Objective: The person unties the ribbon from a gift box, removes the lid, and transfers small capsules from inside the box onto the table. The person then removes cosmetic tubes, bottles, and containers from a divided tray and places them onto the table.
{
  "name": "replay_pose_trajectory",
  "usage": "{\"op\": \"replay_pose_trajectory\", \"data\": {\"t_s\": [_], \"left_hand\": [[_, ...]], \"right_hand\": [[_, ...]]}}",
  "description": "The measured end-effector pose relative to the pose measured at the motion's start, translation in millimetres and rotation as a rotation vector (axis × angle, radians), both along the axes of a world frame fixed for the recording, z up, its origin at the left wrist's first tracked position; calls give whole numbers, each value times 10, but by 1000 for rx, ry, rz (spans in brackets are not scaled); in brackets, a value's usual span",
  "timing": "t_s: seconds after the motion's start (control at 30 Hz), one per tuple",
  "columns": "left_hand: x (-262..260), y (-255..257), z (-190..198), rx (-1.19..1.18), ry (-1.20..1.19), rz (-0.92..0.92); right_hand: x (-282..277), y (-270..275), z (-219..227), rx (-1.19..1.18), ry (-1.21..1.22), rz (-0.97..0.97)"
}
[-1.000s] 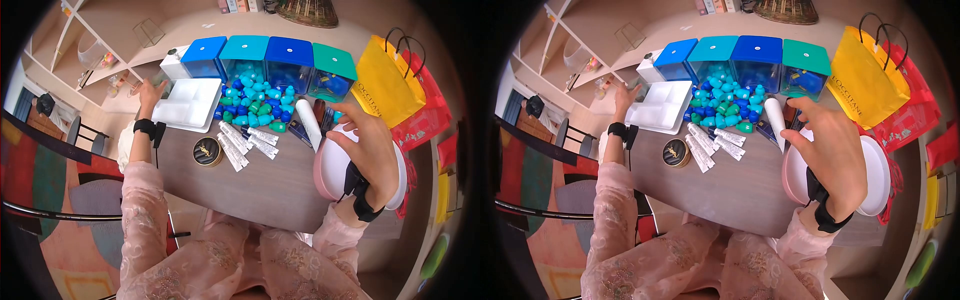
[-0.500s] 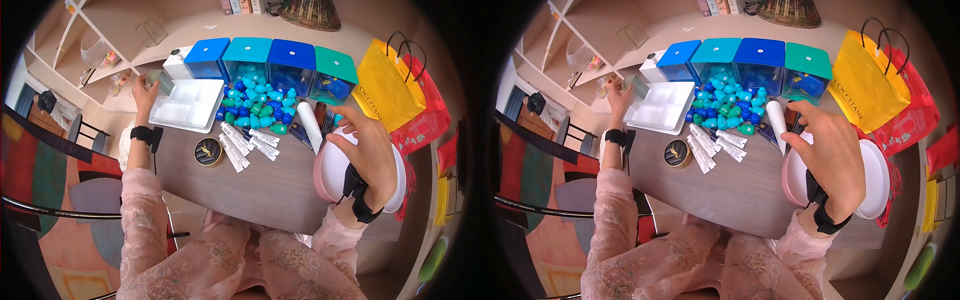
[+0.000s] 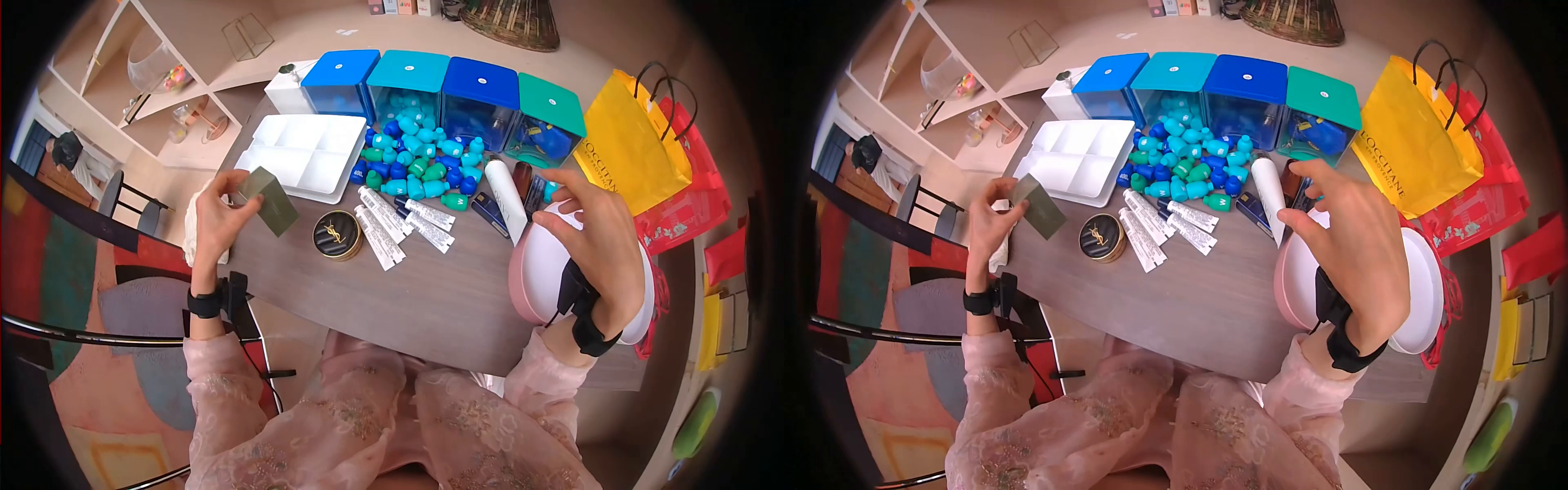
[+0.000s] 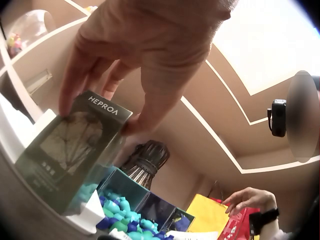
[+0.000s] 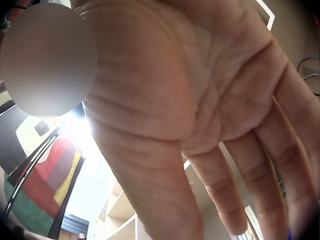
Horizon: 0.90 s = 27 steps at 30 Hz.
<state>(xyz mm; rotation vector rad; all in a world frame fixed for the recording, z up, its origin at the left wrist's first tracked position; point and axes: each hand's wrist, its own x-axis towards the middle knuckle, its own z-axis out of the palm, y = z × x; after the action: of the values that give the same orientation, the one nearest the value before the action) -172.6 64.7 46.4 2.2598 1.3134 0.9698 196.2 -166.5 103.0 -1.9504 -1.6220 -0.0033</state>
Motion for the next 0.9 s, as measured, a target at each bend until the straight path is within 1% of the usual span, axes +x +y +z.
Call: {"op": "replay_pose_trajectory", "data": {"t_s": [0.03,0.17,0.3,0.37,0.5,0.57,0.6,0.67,0.7,0.77,0.8,0.87,0.9], "left_hand": [[7,-37,-22,-30,48,5],[32,-42,-164,-107,64,-23],[32,-15,-205,-88,58,-52],[25,-9,-164,25,11,-41],[24,-36,-133,85,59,-8],[45,-91,-142,187,48,0],[52,-111,-157,187,50,-2],[74,-146,-195,129,-77,-20],[110,-180,-198,128,-75,-19],[228,-269,-192,-12,-102,-161],[279,-288,-184,-10,-101,-160],[423,-297,-158,-60,-108,-224],[529,-329,-125,-96,-187,-223]], "right_hand": [[-8,4,2,-11,9,-2],[-28,11,-16,-4,-2,-4],[-29,14,-23,-14,-22,-8],[-36,12,-24,-19,-29,-5],[-40,17,-11,-20,-28,-5],[-28,-7,-17,-8,-30,-12],[-22,-12,-16,-1,-25,-10],[-7,-16,-14,6,-19,-9],[0,-17,-15,-3,-20,-10],[-8,-15,-10,-9,-20,-8],[-17,-16,-6,-8,-21,-7],[-26,-25,-4,-7,-22,-11],[-29,-31,-5,-3,-18,-6]]}}
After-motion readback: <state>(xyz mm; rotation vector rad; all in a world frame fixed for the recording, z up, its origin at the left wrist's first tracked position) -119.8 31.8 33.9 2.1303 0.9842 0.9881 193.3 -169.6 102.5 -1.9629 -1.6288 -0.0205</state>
